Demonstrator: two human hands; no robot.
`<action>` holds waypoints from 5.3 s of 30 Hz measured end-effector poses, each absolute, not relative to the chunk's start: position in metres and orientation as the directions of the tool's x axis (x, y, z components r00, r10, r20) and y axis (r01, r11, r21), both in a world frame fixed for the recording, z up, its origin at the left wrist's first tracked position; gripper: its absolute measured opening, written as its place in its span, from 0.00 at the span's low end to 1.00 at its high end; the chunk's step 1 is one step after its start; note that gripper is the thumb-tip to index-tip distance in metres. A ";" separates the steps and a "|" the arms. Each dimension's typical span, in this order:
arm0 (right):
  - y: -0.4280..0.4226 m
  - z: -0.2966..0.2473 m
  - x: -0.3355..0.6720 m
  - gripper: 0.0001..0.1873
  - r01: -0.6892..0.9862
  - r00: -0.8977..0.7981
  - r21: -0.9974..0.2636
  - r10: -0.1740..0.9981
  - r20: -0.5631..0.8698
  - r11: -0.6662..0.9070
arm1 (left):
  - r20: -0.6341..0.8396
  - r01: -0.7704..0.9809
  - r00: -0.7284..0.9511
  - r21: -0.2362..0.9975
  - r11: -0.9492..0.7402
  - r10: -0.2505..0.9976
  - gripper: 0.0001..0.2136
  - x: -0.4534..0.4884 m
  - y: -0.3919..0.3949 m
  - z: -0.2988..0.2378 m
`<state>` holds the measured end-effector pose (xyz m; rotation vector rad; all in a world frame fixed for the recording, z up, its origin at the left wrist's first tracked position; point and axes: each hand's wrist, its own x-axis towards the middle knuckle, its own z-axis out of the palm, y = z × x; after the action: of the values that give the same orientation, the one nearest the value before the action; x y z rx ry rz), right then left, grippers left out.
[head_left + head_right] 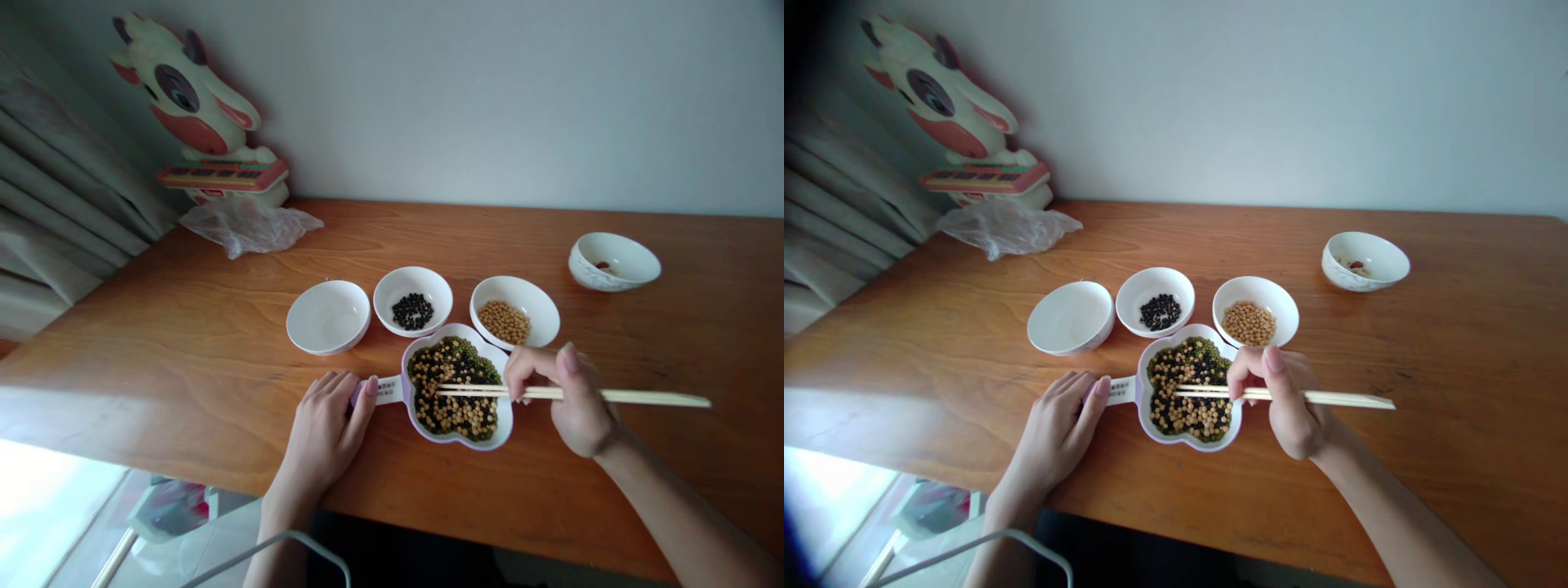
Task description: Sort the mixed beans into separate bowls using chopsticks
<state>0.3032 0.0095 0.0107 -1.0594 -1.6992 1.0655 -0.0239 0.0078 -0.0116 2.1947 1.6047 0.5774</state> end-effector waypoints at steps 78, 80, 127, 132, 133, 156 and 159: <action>0.011 0.009 0.289 0.36 0.232 0.044 -0.817 0.833 0.551 0.528 | 0.146 0.863 0.234 0.424 -0.275 0.961 0.22 -0.023 0.008 -0.017; 0.010 0.009 0.287 0.37 0.245 -0.009 -0.811 0.838 0.546 0.531 | 0.142 0.865 0.232 0.423 -0.271 0.962 0.22 -0.023 0.009 -0.017; 0.008 0.015 0.317 0.42 0.085 -0.273 -0.973 0.944 0.184 0.214 | 0.156 0.819 0.070 0.555 -0.146 0.985 0.21 -0.023 0.009 -0.016; 0.008 0.016 0.316 0.43 0.105 -0.270 -0.969 0.944 0.189 0.224 | 0.157 0.822 0.065 0.551 -0.142 0.986 0.20 -0.022 0.007 -0.015; 0.008 0.015 0.316 0.43 0.110 -0.271 -0.969 0.945 0.184 0.220 | 0.160 0.824 0.058 0.550 -0.138 0.985 0.20 -0.022 0.007 -0.015; 0.006 0.009 0.313 0.43 0.129 -0.243 -0.967 0.953 0.182 0.218 | 0.177 0.818 0.123 0.538 -0.201 0.977 0.20 -0.025 0.008 -0.015; 0.006 0.007 0.313 0.42 0.135 -0.253 -0.963 0.948 0.193 0.233 | 0.178 0.813 0.124 0.545 -0.203 0.976 0.20 -0.024 0.008 -0.014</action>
<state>0.3128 0.0060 0.0073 -1.0378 -1.6026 1.1310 -0.0239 0.0085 -0.0139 2.0931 1.7451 0.7283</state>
